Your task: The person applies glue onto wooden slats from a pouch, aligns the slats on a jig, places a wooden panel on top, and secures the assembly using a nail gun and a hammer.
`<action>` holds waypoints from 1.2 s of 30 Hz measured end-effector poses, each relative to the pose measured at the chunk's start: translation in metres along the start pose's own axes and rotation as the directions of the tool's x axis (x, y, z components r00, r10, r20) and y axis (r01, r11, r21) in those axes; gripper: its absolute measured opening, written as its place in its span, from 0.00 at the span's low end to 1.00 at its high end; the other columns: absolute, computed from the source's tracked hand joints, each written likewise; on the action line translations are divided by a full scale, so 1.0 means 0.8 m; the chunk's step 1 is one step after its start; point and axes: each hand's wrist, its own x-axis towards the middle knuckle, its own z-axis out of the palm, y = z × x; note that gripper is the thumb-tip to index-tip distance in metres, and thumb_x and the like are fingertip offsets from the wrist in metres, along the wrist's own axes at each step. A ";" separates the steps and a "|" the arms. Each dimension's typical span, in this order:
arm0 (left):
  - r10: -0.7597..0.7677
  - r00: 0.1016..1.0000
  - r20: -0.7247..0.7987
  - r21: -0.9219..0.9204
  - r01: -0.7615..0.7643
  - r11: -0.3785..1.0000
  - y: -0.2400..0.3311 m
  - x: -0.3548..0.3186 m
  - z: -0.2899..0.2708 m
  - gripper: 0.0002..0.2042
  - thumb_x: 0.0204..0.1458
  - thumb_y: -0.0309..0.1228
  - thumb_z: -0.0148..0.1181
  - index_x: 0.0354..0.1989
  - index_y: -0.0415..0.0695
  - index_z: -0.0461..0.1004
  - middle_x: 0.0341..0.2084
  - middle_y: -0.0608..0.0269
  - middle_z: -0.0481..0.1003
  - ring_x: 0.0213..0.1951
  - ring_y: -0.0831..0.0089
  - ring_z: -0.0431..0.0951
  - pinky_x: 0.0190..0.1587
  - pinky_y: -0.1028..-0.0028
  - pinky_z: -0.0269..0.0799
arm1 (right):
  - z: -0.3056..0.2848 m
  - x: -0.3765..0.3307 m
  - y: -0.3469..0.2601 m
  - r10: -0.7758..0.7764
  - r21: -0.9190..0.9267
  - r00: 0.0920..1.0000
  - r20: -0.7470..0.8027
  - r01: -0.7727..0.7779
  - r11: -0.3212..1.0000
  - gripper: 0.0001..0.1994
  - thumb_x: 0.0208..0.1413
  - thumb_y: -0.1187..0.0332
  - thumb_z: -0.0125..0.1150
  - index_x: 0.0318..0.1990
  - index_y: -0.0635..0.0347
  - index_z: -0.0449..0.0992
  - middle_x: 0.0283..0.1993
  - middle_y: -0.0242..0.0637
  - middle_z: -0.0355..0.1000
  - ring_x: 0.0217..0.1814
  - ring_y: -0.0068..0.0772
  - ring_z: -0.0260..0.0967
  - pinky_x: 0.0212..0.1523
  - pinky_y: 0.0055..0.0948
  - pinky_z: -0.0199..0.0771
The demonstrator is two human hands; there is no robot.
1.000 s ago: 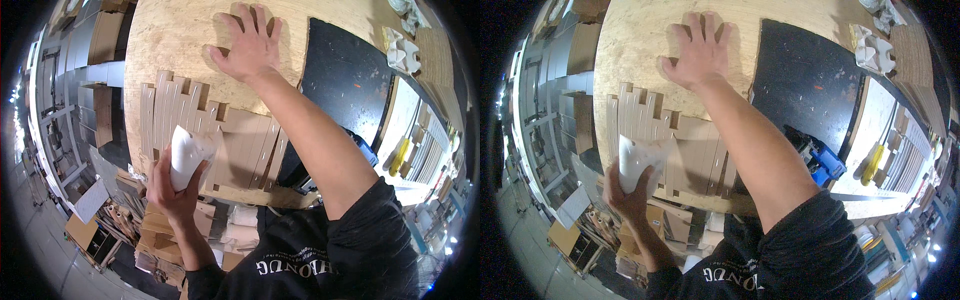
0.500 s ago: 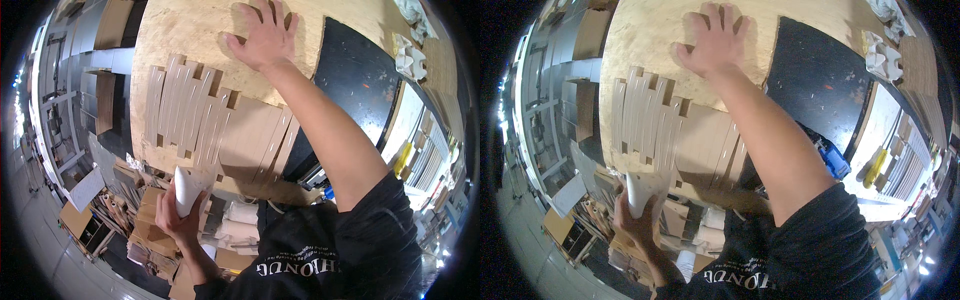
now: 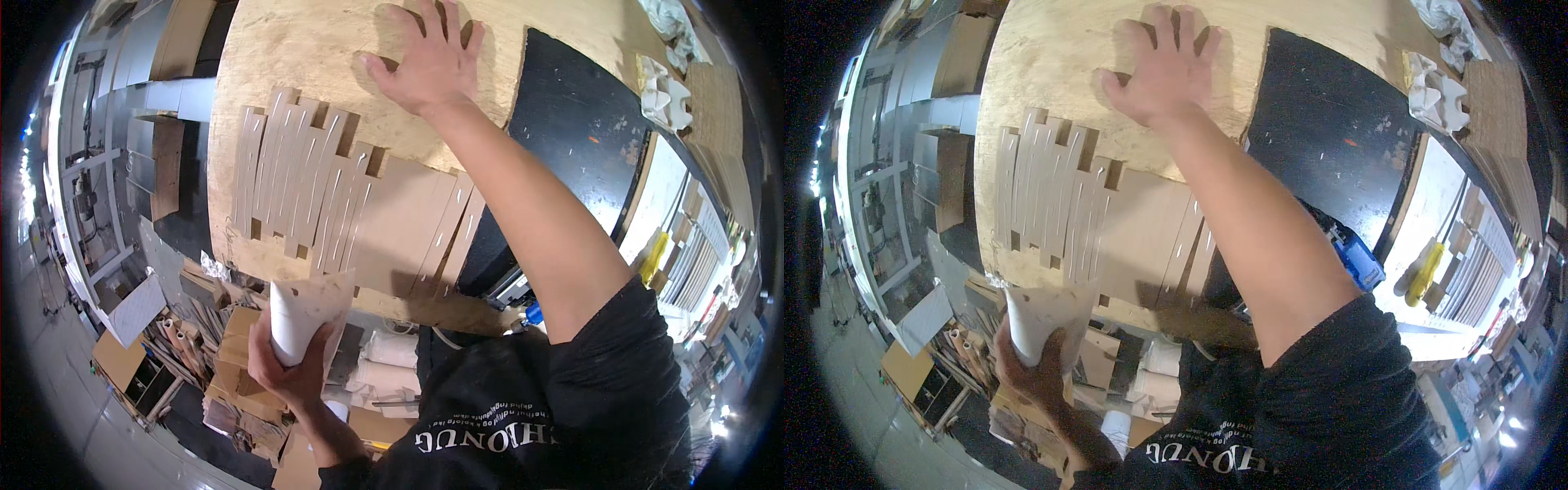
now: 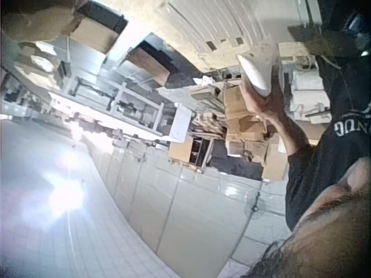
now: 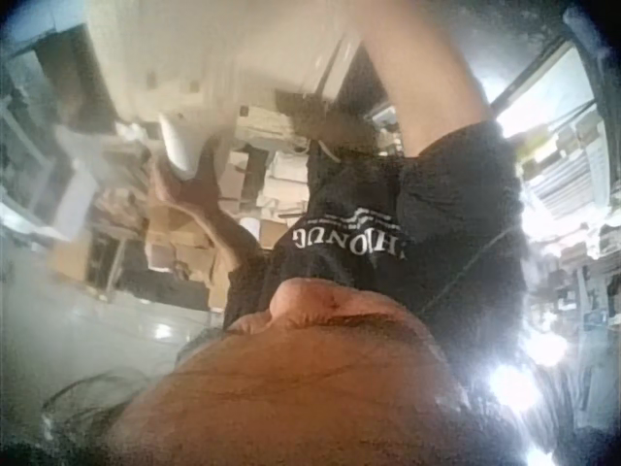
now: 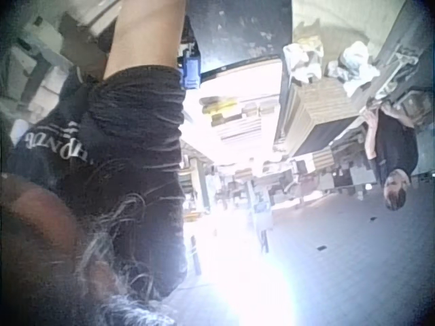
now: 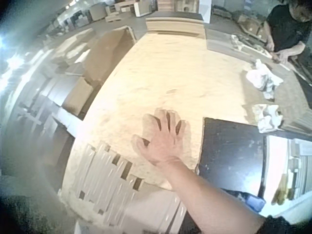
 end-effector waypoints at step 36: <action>0.169 0.976 0.137 0.143 -0.189 0.972 0.004 -0.007 0.015 0.28 0.30 0.33 0.76 0.42 0.38 0.73 0.32 0.51 0.76 0.27 0.58 0.75 0.29 0.67 0.72 | 0.003 0.006 0.003 0.033 -0.036 0.998 0.047 -0.031 0.999 0.35 0.47 0.44 0.51 0.62 0.51 0.57 0.68 0.44 0.45 0.72 0.50 0.34 0.68 0.57 0.28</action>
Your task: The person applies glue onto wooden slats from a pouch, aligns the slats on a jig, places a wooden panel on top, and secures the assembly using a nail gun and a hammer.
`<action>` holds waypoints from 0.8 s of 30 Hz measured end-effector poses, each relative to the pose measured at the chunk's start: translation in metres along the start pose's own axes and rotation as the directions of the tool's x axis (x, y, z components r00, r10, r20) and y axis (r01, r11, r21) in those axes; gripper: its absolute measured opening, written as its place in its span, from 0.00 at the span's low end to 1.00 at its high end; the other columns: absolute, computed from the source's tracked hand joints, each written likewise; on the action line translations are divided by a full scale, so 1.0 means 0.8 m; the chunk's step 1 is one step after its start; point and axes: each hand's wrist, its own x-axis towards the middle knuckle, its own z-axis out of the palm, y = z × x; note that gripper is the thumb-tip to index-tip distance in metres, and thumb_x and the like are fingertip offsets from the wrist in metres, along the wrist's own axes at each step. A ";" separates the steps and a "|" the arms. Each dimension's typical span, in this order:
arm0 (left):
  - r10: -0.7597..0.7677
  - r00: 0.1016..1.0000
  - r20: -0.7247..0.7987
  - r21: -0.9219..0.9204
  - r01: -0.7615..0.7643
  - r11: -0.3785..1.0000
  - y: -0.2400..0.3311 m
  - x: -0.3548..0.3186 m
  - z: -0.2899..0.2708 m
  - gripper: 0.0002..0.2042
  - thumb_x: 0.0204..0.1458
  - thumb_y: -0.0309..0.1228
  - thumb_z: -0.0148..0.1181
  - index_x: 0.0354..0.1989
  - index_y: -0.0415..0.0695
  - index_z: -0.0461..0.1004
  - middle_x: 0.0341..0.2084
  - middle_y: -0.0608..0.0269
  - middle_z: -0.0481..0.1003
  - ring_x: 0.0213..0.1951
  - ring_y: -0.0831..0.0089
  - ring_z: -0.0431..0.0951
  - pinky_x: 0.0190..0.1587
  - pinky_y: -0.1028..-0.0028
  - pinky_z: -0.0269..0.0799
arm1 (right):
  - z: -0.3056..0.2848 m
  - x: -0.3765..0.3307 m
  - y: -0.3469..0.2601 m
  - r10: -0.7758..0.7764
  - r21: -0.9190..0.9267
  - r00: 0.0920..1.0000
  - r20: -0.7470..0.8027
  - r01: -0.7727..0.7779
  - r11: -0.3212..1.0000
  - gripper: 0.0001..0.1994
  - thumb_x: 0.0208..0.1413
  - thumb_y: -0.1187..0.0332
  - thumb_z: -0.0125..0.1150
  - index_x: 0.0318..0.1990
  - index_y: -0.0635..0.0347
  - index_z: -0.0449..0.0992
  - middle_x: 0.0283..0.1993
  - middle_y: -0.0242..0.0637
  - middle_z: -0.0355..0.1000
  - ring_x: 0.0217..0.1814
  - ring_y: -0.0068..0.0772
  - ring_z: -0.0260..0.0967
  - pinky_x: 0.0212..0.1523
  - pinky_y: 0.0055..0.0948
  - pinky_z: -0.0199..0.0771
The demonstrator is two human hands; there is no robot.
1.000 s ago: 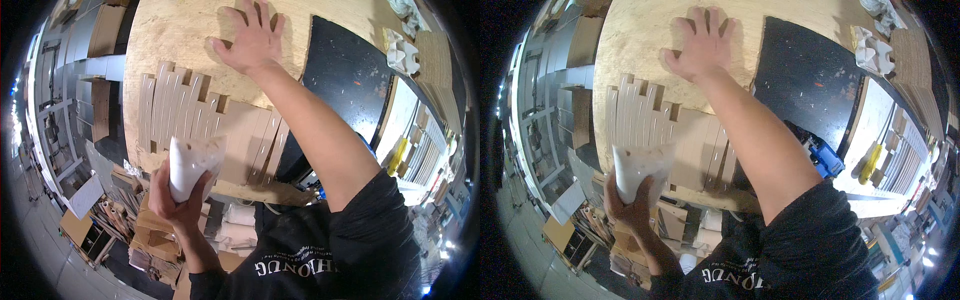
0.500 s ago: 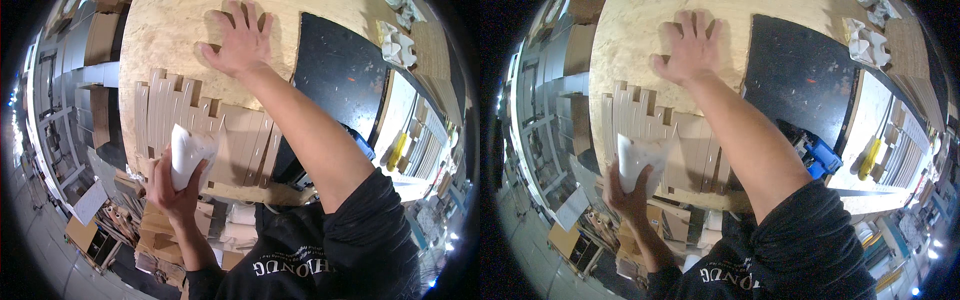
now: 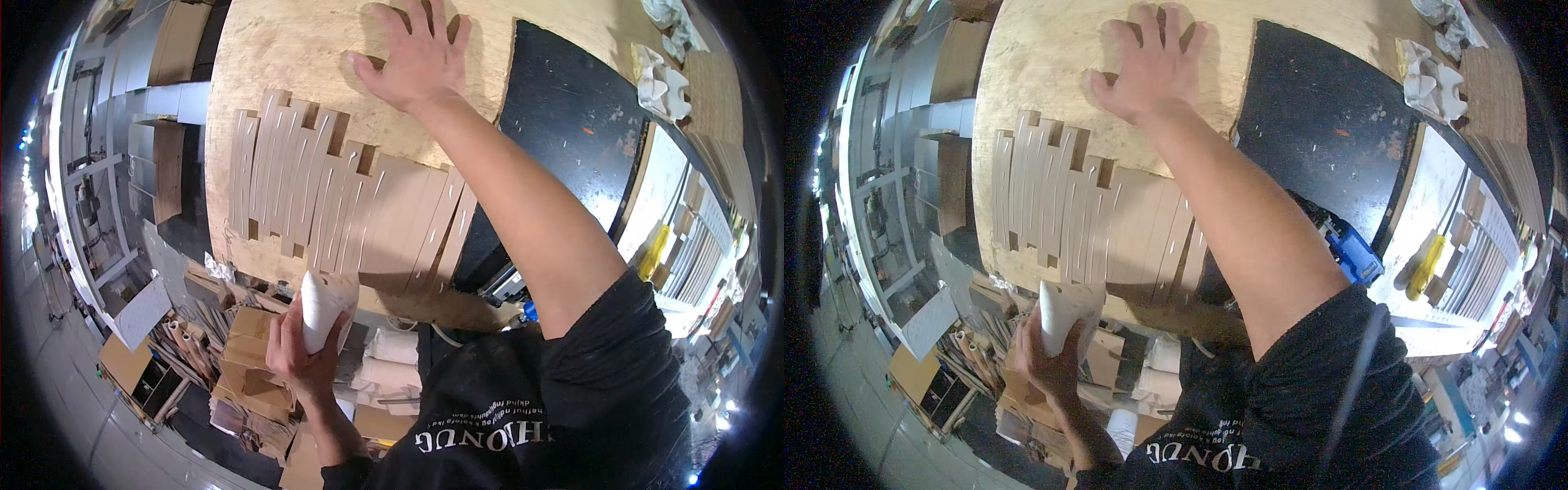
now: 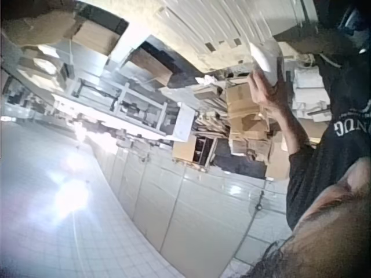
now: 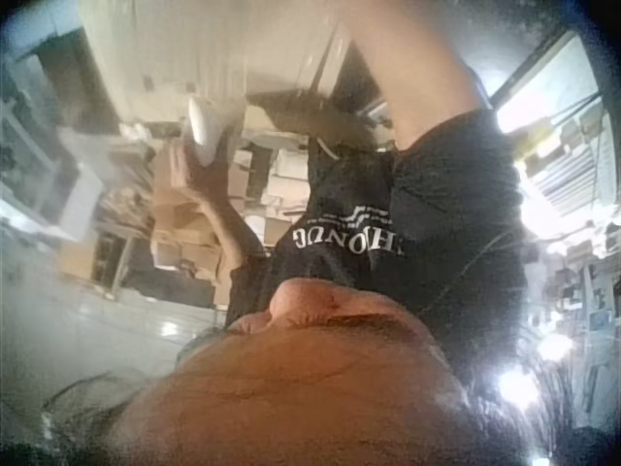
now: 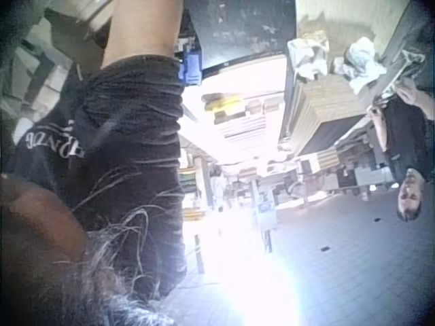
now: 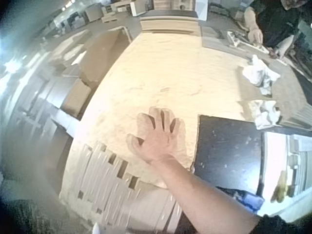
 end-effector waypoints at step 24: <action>0.099 0.985 -0.144 -0.108 -0.115 0.987 0.048 0.095 0.051 0.29 0.26 0.36 0.78 0.41 0.40 0.74 0.30 0.57 0.76 0.30 0.63 0.77 0.32 0.68 0.72 | 0.033 0.000 0.013 -0.024 -0.020 0.984 -0.176 0.021 1.000 0.34 0.48 0.43 0.51 0.63 0.43 0.57 0.68 0.37 0.44 0.73 0.46 0.30 0.67 0.61 0.27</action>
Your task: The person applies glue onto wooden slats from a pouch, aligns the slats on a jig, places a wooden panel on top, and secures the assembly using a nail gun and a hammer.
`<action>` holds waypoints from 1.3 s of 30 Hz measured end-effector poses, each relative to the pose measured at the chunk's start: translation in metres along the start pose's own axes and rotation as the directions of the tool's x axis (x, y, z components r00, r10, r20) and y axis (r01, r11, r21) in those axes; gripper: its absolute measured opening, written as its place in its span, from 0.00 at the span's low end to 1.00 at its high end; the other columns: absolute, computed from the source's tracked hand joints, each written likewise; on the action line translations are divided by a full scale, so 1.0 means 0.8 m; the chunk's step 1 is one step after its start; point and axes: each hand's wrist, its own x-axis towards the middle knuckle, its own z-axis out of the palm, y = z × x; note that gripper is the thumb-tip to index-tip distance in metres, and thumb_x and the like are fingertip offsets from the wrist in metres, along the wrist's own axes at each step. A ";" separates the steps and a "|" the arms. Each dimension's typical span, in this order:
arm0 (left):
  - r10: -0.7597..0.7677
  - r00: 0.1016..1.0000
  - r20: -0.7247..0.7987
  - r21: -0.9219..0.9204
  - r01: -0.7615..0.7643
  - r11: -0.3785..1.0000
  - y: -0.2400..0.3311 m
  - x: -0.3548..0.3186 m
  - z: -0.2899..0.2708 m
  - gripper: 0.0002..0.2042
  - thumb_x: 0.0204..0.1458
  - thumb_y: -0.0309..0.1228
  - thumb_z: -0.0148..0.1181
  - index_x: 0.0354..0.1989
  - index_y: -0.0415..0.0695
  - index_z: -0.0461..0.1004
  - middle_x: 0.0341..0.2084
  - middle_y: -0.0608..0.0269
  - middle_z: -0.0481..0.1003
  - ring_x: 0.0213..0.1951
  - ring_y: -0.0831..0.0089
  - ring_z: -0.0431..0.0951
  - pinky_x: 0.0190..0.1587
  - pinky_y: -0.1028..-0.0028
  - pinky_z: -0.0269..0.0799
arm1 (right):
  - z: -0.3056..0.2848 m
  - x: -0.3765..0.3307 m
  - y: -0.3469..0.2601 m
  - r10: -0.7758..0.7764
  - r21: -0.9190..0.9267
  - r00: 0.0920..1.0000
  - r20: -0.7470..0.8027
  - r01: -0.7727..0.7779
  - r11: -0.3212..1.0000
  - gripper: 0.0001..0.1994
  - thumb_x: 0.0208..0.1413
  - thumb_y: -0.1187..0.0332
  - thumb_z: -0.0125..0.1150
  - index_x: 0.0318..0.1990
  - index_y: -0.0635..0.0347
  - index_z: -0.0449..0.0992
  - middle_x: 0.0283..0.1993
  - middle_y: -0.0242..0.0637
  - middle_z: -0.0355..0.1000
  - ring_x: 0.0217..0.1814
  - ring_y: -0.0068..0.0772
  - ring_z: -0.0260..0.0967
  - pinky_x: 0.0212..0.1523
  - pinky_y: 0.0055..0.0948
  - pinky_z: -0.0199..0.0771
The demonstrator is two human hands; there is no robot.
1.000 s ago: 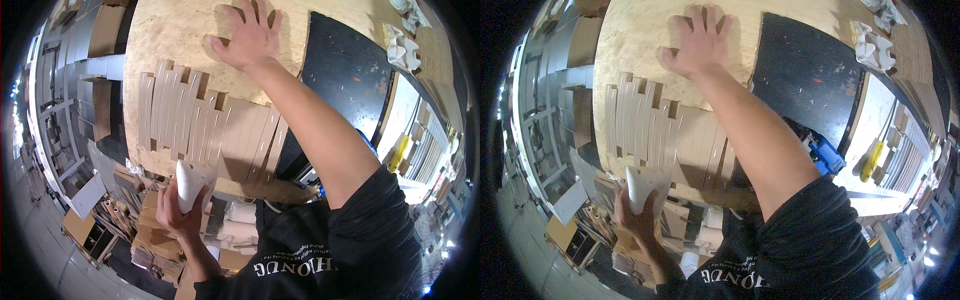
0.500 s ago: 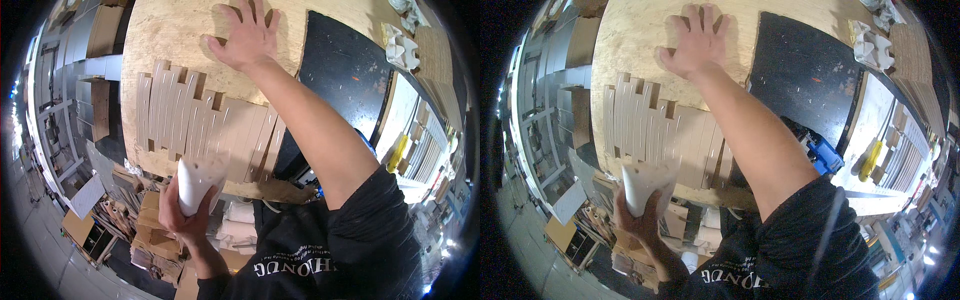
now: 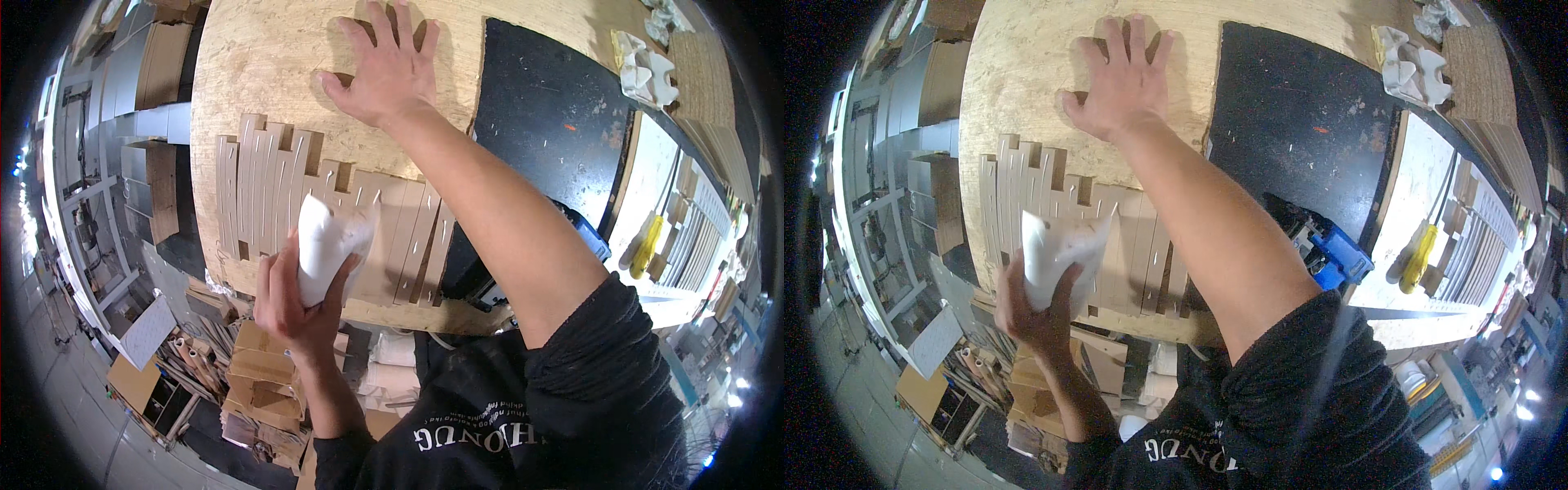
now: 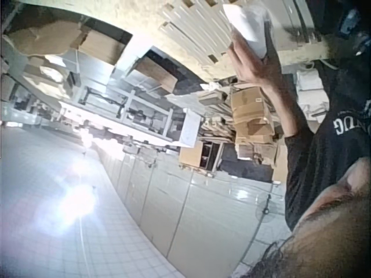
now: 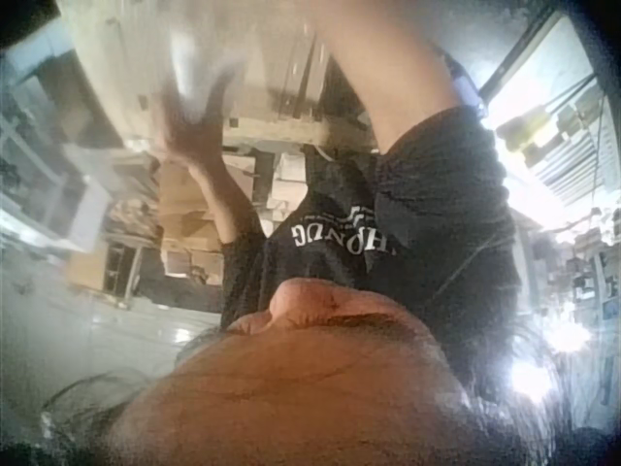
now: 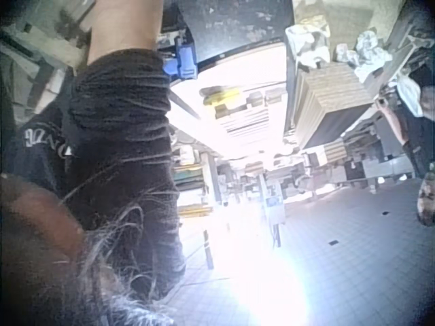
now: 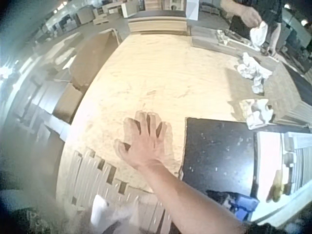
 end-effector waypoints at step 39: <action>0.010 1.000 0.019 -0.018 -0.010 1.000 0.011 -0.023 -0.005 0.28 0.27 0.35 0.77 0.40 0.39 0.74 0.29 0.55 0.76 0.29 0.62 0.77 0.30 0.67 0.73 | -0.002 -0.001 -0.003 -0.016 0.008 1.000 -0.006 0.016 1.000 0.34 0.47 0.42 0.51 0.63 0.43 0.57 0.69 0.37 0.44 0.73 0.46 0.31 0.67 0.59 0.27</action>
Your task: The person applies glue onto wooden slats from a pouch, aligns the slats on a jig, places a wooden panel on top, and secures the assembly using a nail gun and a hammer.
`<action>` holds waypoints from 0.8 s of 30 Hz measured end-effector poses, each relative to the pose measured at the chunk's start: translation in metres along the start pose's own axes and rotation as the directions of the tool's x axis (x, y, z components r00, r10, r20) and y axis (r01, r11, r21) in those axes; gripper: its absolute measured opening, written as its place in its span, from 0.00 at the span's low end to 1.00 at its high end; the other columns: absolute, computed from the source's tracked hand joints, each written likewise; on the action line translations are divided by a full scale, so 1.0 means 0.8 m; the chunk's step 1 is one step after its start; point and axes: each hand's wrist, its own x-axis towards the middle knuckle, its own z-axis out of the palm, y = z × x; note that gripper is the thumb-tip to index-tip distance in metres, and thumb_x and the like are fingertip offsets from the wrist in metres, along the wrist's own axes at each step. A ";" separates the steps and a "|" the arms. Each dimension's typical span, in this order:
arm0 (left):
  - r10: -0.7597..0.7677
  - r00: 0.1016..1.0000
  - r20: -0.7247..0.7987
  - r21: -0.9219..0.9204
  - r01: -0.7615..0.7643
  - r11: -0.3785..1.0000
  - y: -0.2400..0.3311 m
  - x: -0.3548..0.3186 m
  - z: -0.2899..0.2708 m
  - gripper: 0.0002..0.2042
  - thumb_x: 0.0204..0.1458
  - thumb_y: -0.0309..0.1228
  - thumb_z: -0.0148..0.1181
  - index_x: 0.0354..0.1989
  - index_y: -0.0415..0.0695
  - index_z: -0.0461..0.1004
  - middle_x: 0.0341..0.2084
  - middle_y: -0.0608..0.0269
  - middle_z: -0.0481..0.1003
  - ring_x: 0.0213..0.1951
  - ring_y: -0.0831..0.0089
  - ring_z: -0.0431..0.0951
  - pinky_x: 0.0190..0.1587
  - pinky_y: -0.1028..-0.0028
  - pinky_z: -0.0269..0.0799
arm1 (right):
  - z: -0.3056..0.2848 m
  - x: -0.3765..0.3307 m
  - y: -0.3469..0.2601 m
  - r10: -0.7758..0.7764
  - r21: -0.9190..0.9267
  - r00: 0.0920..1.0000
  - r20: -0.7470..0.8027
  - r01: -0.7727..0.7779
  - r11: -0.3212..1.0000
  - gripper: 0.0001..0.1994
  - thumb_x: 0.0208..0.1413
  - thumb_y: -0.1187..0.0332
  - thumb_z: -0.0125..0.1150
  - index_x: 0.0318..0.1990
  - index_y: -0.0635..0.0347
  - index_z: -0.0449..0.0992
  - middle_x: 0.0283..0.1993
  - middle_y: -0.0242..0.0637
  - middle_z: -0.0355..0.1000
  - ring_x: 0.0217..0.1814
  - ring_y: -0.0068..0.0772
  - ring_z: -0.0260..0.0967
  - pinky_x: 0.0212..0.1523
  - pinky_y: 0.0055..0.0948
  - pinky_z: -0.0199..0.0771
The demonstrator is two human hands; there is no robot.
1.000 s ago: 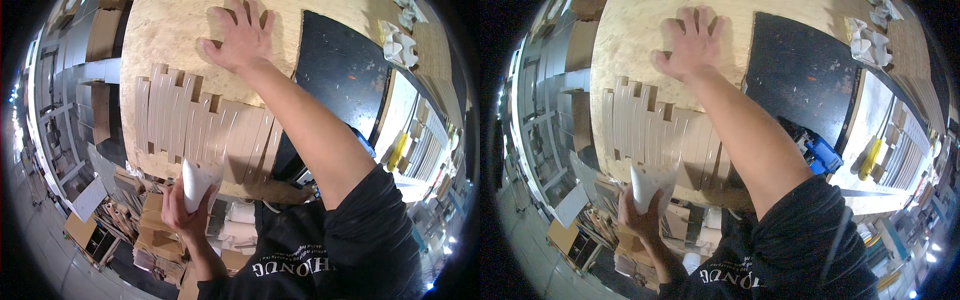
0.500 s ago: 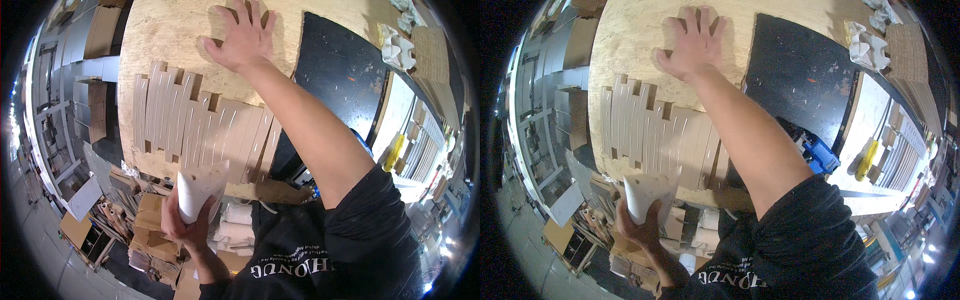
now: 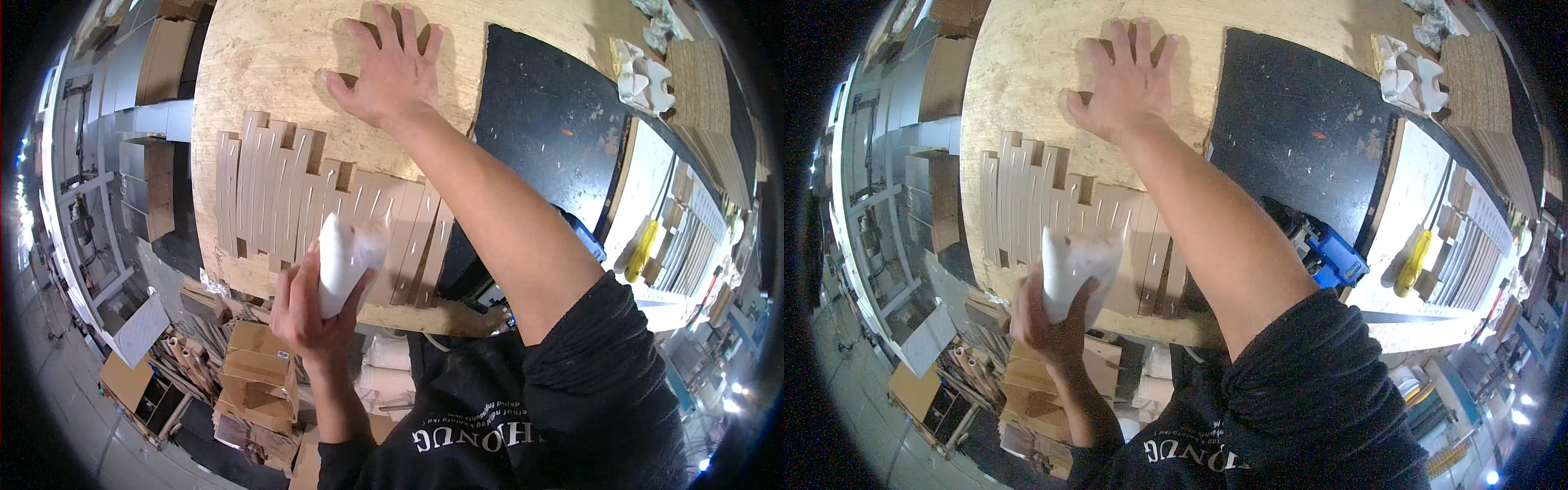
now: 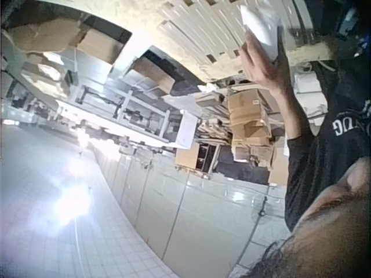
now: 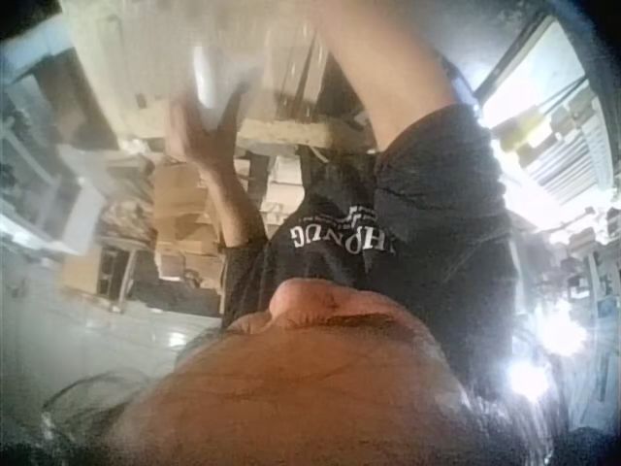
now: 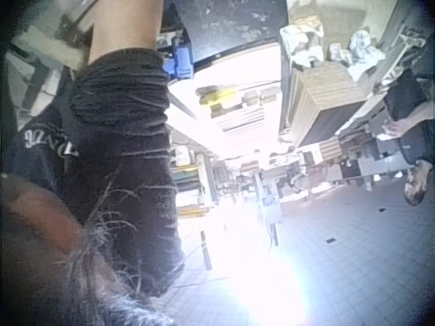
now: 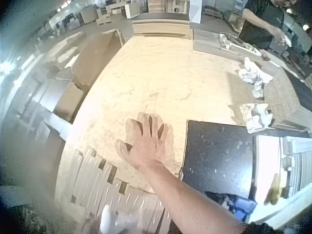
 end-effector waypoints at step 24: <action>-0.234 0.972 -0.002 -0.110 0.233 0.966 0.004 -0.059 -0.033 0.30 0.24 0.33 0.79 0.40 0.37 0.73 0.30 0.51 0.76 0.29 0.57 0.76 0.33 0.66 0.72 | 0.007 0.003 0.007 -0.005 0.003 1.000 -0.025 0.005 1.000 0.33 0.47 0.42 0.51 0.62 0.41 0.58 0.68 0.36 0.45 0.73 0.48 0.31 0.67 0.61 0.25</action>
